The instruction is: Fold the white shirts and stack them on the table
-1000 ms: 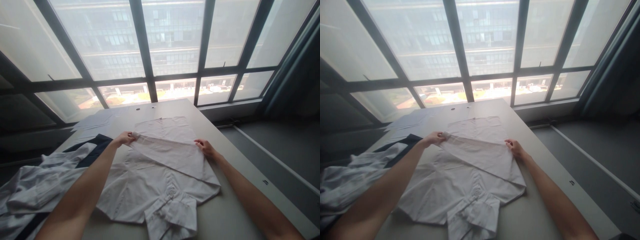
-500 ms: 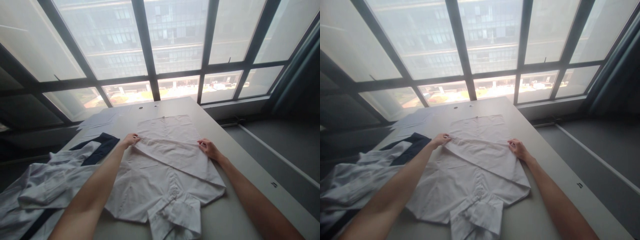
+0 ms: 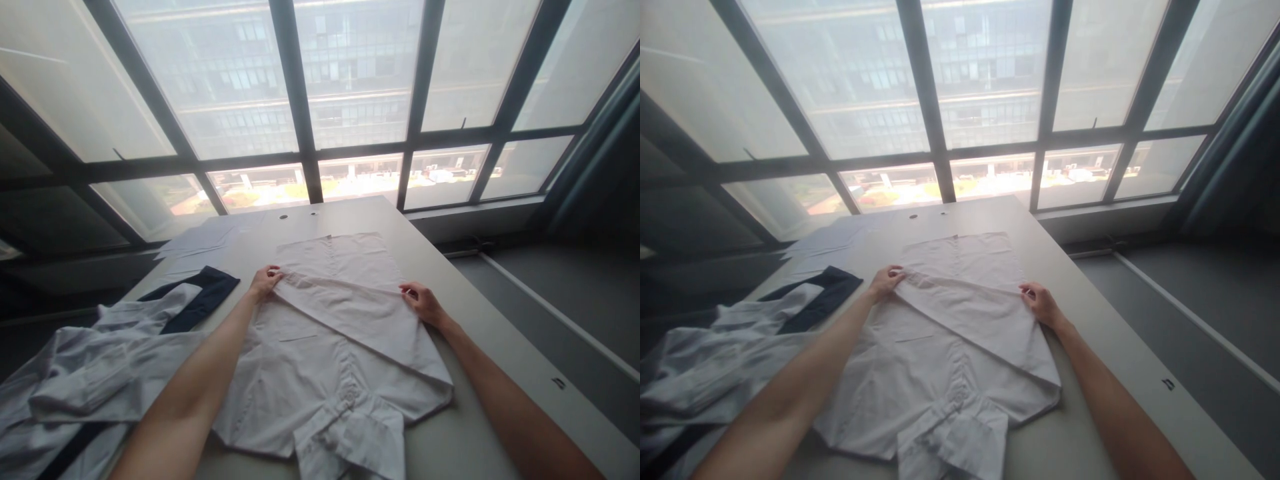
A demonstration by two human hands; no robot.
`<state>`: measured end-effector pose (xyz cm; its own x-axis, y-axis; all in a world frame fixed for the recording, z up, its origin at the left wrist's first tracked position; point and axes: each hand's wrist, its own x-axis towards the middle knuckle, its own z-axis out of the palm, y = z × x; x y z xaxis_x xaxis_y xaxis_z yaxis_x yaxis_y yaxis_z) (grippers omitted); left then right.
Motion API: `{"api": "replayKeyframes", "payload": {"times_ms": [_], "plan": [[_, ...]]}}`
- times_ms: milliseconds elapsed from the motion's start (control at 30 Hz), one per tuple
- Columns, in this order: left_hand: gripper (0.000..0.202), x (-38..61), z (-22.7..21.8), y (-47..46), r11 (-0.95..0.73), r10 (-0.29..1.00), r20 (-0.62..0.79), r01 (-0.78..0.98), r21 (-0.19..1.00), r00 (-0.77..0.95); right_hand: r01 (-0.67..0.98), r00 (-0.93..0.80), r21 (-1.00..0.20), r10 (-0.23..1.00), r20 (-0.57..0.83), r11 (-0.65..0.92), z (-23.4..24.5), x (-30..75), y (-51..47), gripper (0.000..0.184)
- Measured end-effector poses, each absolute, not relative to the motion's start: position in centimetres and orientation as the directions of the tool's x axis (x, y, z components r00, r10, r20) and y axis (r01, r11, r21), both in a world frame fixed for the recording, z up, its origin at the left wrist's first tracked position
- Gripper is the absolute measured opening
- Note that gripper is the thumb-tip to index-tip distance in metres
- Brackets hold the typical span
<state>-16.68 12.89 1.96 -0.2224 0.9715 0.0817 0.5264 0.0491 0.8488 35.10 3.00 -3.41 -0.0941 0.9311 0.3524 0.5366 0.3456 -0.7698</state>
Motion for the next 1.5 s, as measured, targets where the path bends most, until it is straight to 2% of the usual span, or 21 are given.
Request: {"api": "replayKeyframes", "payload": {"times_ms": [100, 267, 367, 633, 767, 867, 933, 1100, 1267, 1367, 1500], "plan": [[0.038, -16.9, 2.0, 13.4, 0.022, 0.944, 0.158, 0.531, 0.847, -0.291, 0.534, -0.095, -0.770, 0.930, 0.356, 0.350, -3.6, 35.2, 3.1, 0.028], [0.043, -18.1, 2.7, 13.5, -0.020, 0.880, 0.283, 0.566, 0.824, -0.382, 0.538, -0.096, -0.768, 0.931, 0.353, 0.347, -3.8, 35.3, 3.2, 0.028], [0.039, -18.4, 2.8, 13.3, -0.001, 0.907, 0.256, 0.604, 0.797, -0.336, 0.539, -0.097, -0.769, 0.933, 0.347, 0.342, -3.7, 35.3, 3.2, 0.028], [0.023, -17.2, 3.6, 14.1, 0.091, 0.981, 0.044, 0.647, 0.757, -0.189, 0.540, -0.083, -0.774, 0.936, 0.341, 0.330, -3.6, 35.4, 3.0, 0.026], [0.036, -17.2, 4.6, 14.9, 0.050, 0.992, 0.033, 0.626, 0.778, -0.121, 0.531, -0.094, -0.780, 0.937, 0.335, 0.332, -3.6, 35.5, 3.1, 0.026], [0.049, -17.3, 4.5, 15.4, 0.001, 0.989, 0.091, 0.618, 0.786, -0.117, 0.526, -0.095, -0.782, 0.937, 0.337, 0.334, -3.6, 35.5, 3.1, 0.026], [0.050, -17.1, 3.8, 15.5, -0.021, 0.983, 0.132, 0.636, 0.771, -0.127, 0.527, -0.092, -0.784, 0.938, 0.333, 0.330, -3.5, 35.5, 3.0, 0.026], [0.036, -16.7, 2.0, 15.3, -0.064, 0.956, 0.250, 0.723, 0.688, -0.153, 0.523, -0.084, -0.789, 0.940, 0.330, 0.324, -3.3, 35.3, 2.8, 0.026], [0.049, -16.5, 2.4, 14.4, -0.126, 0.903, 0.404, 0.808, 0.576, -0.148, 0.529, -0.079, -0.781, 0.936, 0.343, 0.331, -3.5, 35.3, 2.9, 0.026], [0.050, -15.0, 1.6, 13.2, -0.193, 0.920, 0.392, 0.852, 0.488, -0.016, 0.556, -0.081, -0.763, 0.935, 0.346, 0.330, -3.7, 35.4, 3.0, 0.027], [0.052, -12.3, -0.7, 11.3, -0.252, 0.948, 0.282, 0.884, 0.393, 0.145, 0.571, -0.093, -0.751, 0.935, 0.342, 0.331, -3.8, 35.7, 3.0, 0.028]]}}
